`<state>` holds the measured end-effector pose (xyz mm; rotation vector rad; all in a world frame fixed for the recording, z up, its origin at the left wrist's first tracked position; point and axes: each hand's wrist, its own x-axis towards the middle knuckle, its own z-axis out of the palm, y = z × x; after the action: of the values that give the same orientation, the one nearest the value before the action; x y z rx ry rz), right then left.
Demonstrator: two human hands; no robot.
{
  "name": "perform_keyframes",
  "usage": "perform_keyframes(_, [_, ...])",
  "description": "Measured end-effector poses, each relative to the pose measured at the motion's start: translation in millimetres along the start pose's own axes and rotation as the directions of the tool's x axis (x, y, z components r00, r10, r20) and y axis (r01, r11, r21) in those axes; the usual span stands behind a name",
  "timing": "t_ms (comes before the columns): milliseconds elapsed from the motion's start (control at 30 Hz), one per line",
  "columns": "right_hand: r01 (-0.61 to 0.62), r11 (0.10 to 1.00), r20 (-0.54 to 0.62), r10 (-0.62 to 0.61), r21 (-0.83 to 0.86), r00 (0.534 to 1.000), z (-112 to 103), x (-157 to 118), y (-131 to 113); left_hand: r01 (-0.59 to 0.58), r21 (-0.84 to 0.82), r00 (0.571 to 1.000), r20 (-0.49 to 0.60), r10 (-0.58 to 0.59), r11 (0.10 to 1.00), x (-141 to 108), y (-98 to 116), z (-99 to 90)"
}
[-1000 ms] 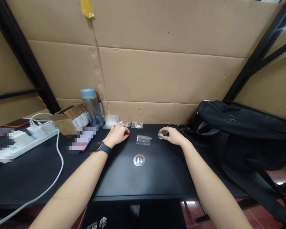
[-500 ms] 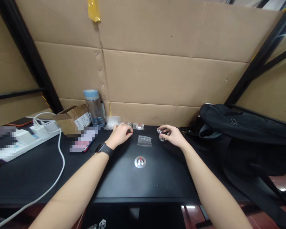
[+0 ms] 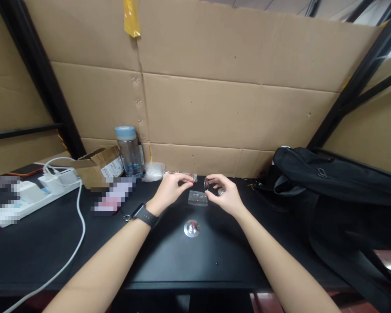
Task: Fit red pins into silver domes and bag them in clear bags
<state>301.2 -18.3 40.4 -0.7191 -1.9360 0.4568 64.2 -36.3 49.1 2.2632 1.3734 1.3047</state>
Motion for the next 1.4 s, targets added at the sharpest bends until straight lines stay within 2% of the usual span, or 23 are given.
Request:
perform_keyframes(200, [0.017,0.997,-0.060,-0.012,0.080,0.998,16,-5,-12,-0.057,-0.078,0.998,-0.037,0.054,0.995,-3,11,10.1])
perform_keyframes(400, [-0.023,0.991,-0.025,0.026,0.129,0.999,21,-8,-14,-0.057,0.008,0.995,-0.077,0.057,0.998,-4,16,14.6])
perform_keyframes(800, [-0.133,0.961,0.028,0.130,0.243,0.991,24,-7,-5,-0.048,0.165,0.994,-0.084,0.062,0.985,-9,21,17.1])
perform_keyframes(967, [-0.055,0.997,0.079,0.050,0.061,0.996,14,-4,-6,-0.058,0.176,0.993,-0.086,0.075,0.983,-9,25,18.9])
perform_keyframes(1133, [0.036,0.999,0.187,-0.031,-0.023,0.982,6,-4,-13,-0.108,0.238,0.989,-0.073,0.129,0.965,-10,24,18.7])
perform_keyframes(1267, [-0.011,0.999,0.193,0.005,0.032,0.981,9,-5,-13,-0.173,0.265,0.982,-0.025,0.186,0.949,-11,21,17.8])
perform_keyframes(1400, [-0.095,0.984,0.186,0.067,0.150,0.980,15,-7,-8,-0.174,0.256,0.985,0.030,0.172,0.951,-11,20,15.0])
